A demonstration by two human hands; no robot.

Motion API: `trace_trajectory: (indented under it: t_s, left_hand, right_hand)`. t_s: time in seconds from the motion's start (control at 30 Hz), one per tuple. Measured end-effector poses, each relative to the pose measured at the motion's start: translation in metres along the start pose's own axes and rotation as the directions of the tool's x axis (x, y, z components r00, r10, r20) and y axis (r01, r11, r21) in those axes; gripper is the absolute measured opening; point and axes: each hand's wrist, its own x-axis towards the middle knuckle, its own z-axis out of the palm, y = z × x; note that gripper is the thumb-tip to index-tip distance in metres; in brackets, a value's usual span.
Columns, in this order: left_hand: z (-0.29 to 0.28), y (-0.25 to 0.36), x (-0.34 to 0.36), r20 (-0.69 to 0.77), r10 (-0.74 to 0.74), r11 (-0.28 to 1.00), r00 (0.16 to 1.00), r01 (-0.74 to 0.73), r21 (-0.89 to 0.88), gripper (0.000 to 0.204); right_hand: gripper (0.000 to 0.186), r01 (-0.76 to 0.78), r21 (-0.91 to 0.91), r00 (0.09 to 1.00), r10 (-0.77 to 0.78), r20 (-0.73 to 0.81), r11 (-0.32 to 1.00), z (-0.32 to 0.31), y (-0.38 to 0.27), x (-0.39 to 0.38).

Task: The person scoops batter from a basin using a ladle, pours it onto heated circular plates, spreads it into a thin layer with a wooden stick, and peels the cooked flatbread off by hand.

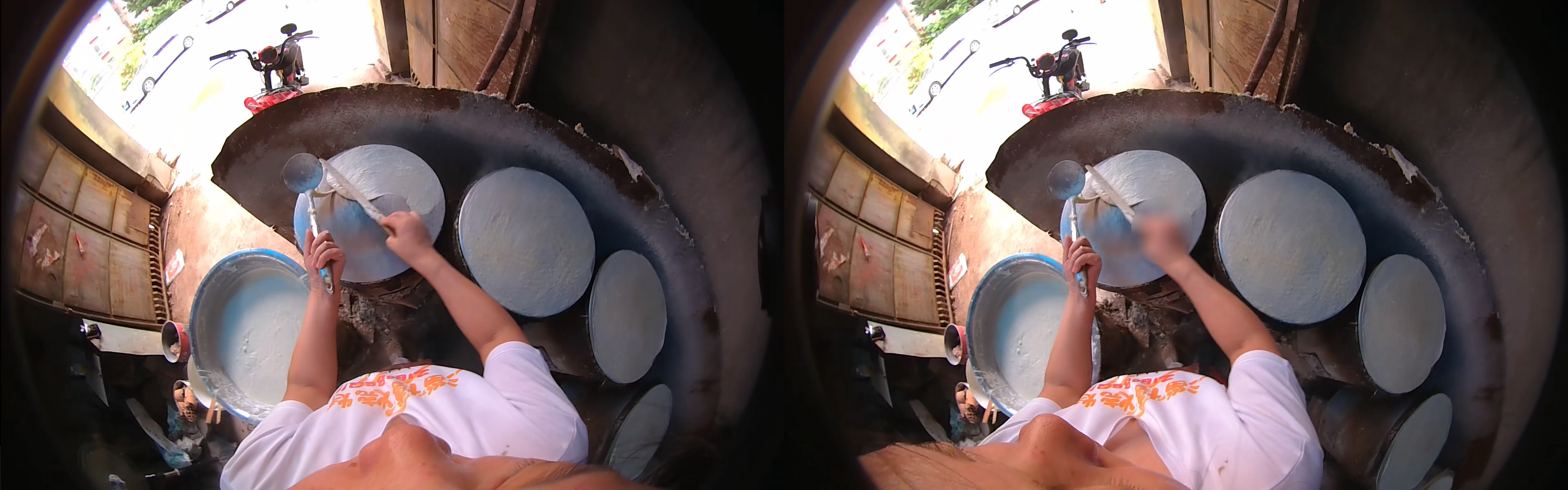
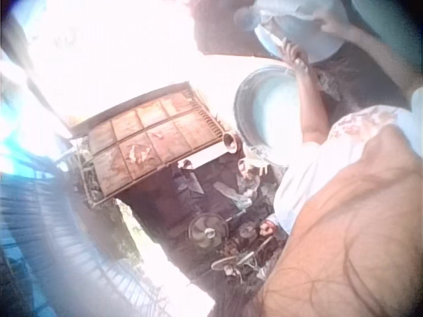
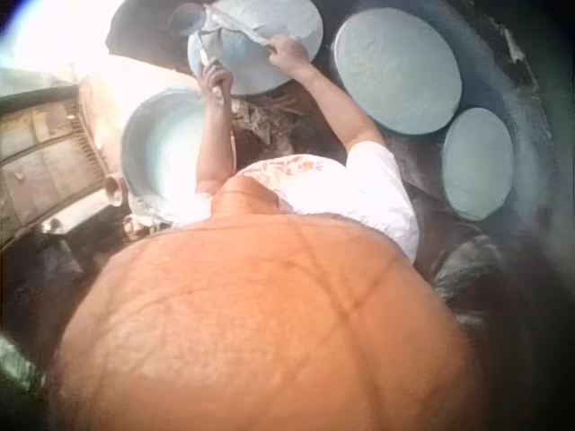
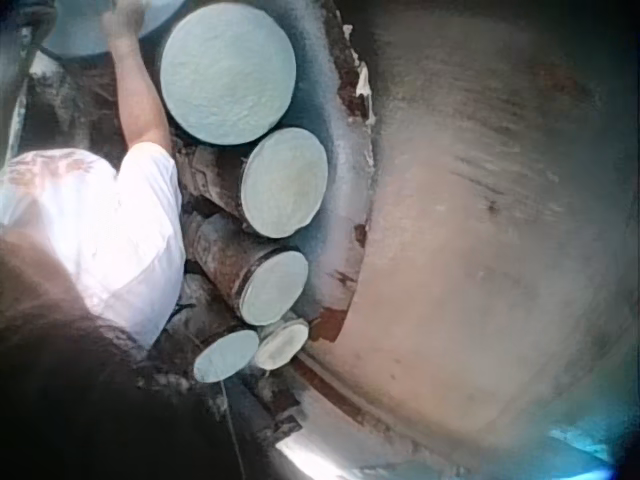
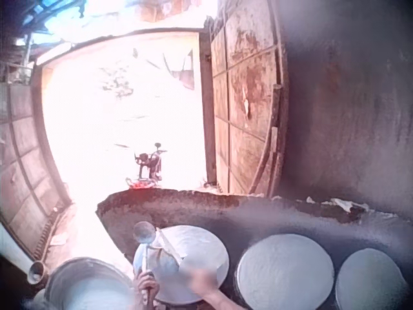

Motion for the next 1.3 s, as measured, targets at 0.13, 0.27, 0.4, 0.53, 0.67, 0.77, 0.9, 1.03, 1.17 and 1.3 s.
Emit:
trace_trajectory:
  t_s: [0.13,0.27,0.4,0.53,0.67,0.77,0.9,1.03,1.17,1.3]
  left_hand:
    - [-0.001,-0.002,-0.006,0.004,-0.036,0.999,0.999,0.036,0.001,0.040]
    - [-0.012,-0.003,-0.007,0.031,-0.026,1.000,0.999,0.026,0.013,0.041]
    - [-0.006,-0.004,-0.014,-0.024,0.039,0.997,0.999,-0.037,0.069,0.040]
    - [0.004,-0.009,-0.030,-0.112,0.021,0.984,0.993,-0.001,0.177,0.041]
    - [0.010,-0.009,-0.062,-0.198,0.019,0.965,0.980,0.034,0.258,0.043]
    - [-0.012,-0.007,-0.056,-0.284,0.038,0.923,0.958,0.075,0.377,0.036]
    - [-0.001,-0.021,-0.110,-0.413,0.447,0.487,0.794,0.172,0.856,0.048]
    - [0.008,-0.048,-0.133,-0.421,0.500,0.094,0.757,0.436,0.895,0.058]
    - [0.008,-0.059,-0.133,-0.411,0.500,0.000,0.762,0.475,0.880,0.062]
    - [0.017,-0.068,-0.152,-0.449,0.539,-0.019,0.712,0.543,0.839,0.062]
  right_hand:
    - [0.025,-0.124,-0.065,0.990,0.119,-0.081,0.990,-0.048,0.038,0.017]
    - [0.028,-0.033,-0.205,0.998,0.020,-0.065,0.978,0.007,0.055,0.027]
    - [0.029,0.021,-0.185,0.985,0.011,0.170,0.983,0.017,0.025,0.029]
    - [0.029,0.160,-0.069,0.979,-0.150,0.139,0.985,-0.014,0.009,0.007]
    - [0.028,0.299,0.068,0.903,-0.305,0.301,0.952,-0.062,0.029,0.043]
    - [0.028,-0.109,-0.091,0.994,0.110,0.007,0.990,-0.032,0.109,0.079]
    - [0.025,0.261,0.085,0.926,-0.275,0.261,0.961,-0.007,0.043,0.045]
    - [0.035,0.227,0.219,0.868,-0.299,0.396,0.949,-0.036,0.068,0.039]
    - [0.034,0.155,0.133,0.959,-0.182,0.216,0.979,-0.041,0.074,0.091]
    - [0.038,0.277,0.210,0.852,-0.341,0.398,0.938,-0.020,0.055,0.070]
